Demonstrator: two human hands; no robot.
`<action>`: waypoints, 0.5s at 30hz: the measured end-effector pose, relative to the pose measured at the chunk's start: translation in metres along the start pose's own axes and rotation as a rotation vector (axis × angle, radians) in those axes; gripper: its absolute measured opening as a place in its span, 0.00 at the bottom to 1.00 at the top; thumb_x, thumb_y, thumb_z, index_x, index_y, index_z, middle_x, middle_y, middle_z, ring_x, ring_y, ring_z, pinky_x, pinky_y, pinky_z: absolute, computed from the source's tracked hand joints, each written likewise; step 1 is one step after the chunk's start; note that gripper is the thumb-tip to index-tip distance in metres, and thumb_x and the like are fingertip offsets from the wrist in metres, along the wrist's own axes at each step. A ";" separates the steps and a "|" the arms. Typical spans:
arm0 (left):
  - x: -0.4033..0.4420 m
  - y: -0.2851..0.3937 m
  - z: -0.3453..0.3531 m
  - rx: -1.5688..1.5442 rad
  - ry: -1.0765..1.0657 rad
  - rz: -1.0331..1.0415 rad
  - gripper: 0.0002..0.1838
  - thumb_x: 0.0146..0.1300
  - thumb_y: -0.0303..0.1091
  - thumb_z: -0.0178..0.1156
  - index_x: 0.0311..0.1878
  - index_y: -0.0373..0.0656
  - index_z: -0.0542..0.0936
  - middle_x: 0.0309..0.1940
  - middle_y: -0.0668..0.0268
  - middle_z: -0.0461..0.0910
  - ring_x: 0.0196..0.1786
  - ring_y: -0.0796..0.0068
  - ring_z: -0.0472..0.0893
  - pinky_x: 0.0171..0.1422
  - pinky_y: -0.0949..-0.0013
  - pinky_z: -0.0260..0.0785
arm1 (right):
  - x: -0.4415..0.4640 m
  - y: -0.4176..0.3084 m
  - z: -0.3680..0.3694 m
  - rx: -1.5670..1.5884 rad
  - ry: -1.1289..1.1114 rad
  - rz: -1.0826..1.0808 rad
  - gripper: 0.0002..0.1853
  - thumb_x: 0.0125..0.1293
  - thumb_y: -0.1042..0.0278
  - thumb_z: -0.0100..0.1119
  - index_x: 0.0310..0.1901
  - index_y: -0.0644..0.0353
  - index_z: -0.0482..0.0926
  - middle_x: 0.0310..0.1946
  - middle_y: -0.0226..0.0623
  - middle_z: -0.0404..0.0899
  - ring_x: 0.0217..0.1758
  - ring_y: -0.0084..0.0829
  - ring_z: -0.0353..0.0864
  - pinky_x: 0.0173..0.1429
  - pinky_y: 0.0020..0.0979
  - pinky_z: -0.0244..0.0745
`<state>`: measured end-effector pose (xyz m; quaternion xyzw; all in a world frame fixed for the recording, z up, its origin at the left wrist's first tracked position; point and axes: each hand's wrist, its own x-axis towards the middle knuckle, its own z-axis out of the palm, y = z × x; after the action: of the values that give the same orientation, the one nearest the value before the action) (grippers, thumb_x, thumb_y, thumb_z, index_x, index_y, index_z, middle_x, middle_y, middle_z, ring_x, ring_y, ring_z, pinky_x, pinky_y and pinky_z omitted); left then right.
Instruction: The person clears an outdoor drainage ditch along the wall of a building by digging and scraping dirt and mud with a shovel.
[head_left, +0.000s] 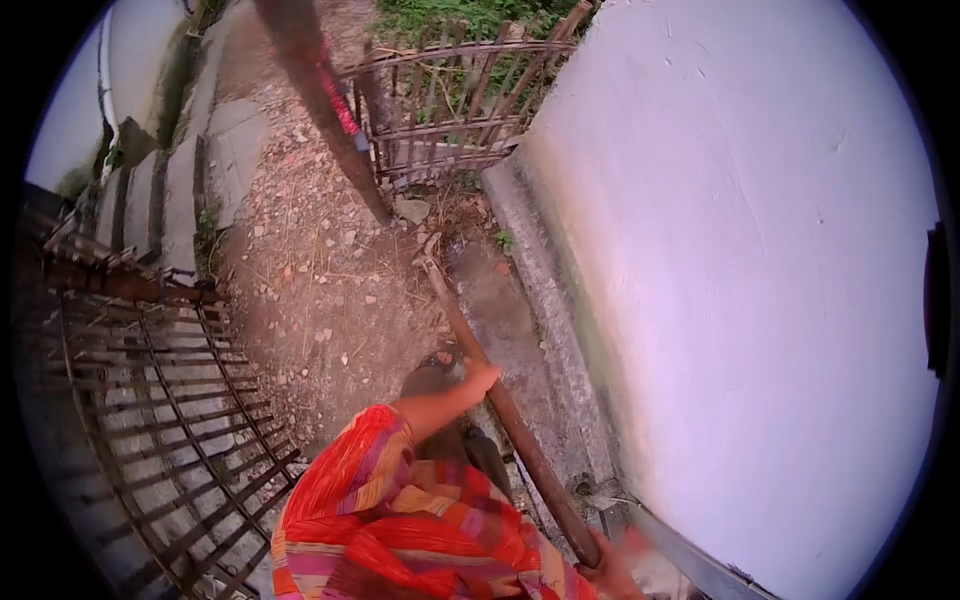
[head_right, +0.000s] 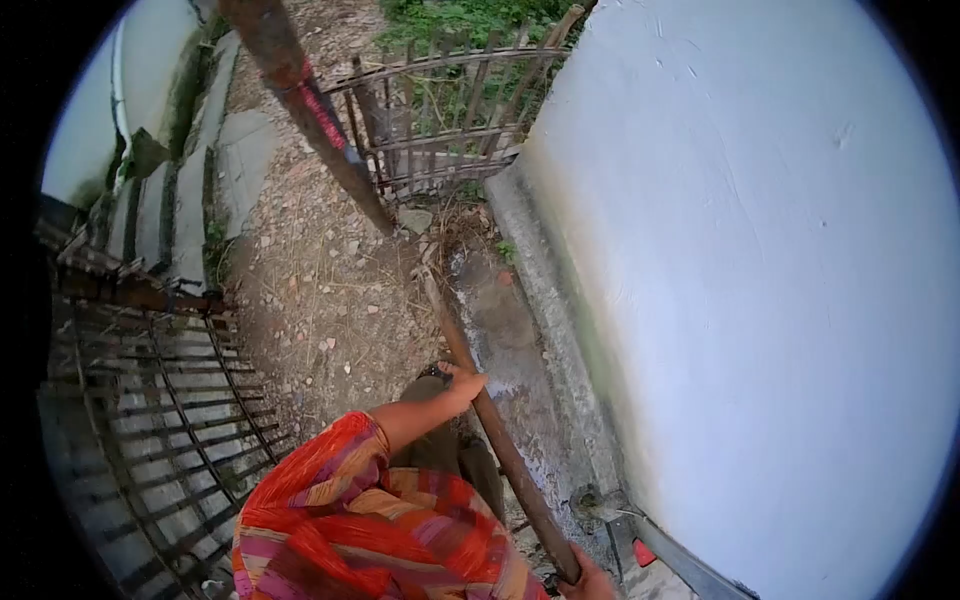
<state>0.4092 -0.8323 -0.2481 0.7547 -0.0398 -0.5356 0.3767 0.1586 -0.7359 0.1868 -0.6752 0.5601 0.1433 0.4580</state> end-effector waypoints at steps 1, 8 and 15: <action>0.016 0.009 0.001 0.004 -0.009 -0.004 0.36 0.48 0.32 0.60 0.54 0.22 0.53 0.46 0.47 0.66 0.47 0.57 0.70 0.47 0.60 0.66 | 0.015 -0.001 0.004 0.002 0.002 0.010 0.32 0.47 0.71 0.60 0.57 0.59 0.63 0.40 0.50 0.75 0.37 0.44 0.78 0.39 0.40 0.72; 0.094 0.134 0.001 0.314 -0.179 -0.035 0.47 0.51 0.34 0.58 0.62 0.27 0.35 0.56 0.41 0.59 0.55 0.53 0.67 0.56 0.62 0.62 | 0.144 0.017 0.062 0.747 -0.167 0.387 0.32 0.53 0.76 0.59 0.60 0.55 0.58 0.26 0.30 0.70 0.21 0.21 0.69 0.23 0.22 0.66; 0.201 0.133 -0.005 0.538 0.052 0.104 0.37 0.47 0.37 0.59 0.55 0.31 0.50 0.43 0.41 0.72 0.49 0.47 0.73 0.53 0.58 0.65 | 0.275 -0.010 0.120 0.985 -0.189 0.267 0.34 0.53 0.75 0.57 0.61 0.56 0.56 0.29 0.34 0.73 0.23 0.23 0.72 0.26 0.26 0.69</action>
<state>0.5441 -1.0178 -0.3220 0.8380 -0.2095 -0.4664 0.1906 0.2972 -0.8149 -0.0671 -0.2864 0.5987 -0.0196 0.7478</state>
